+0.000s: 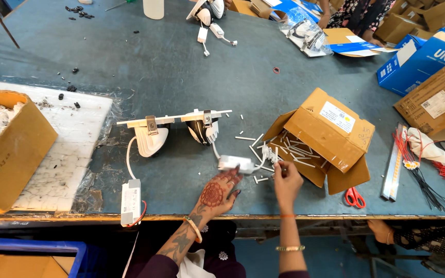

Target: The person connects wires between LED light housings and driver units, fits small plastic connectors onto wire ends, and organizes the assembled components into a blue plastic crate.

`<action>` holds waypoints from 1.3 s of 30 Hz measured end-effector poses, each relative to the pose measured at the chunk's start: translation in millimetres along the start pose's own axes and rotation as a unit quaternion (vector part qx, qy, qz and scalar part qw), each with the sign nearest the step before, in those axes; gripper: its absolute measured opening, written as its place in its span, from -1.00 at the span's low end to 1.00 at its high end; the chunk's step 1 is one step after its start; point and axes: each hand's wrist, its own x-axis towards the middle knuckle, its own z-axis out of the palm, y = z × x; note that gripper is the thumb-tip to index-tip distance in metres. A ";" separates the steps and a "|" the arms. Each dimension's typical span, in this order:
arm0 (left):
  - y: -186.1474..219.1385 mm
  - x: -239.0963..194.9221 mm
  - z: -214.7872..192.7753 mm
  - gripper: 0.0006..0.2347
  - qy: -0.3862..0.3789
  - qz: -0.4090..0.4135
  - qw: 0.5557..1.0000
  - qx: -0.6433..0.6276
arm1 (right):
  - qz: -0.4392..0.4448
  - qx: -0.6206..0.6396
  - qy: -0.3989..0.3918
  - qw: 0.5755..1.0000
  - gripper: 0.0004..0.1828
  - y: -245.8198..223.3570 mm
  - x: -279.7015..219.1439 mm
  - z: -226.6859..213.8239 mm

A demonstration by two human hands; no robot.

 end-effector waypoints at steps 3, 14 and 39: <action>-3.2 4.2 -2.2 -0.43 -0.013 0.013 1.000 0.001 | 0.045 0.101 0.022 0.994 -0.79 -2.2 -30.1 7.6; 44.7 -119.1 -18.5 -0.55 0.148 0.015 0.986 -0.076 | 0.032 0.130 -0.036 0.990 -0.80 25.8 -47.7 12.5; -10.8 -111.4 -97.3 -0.68 0.292 -0.179 0.927 0.153 | 0.000 0.157 0.003 0.988 -0.81 13.6 -51.0 12.5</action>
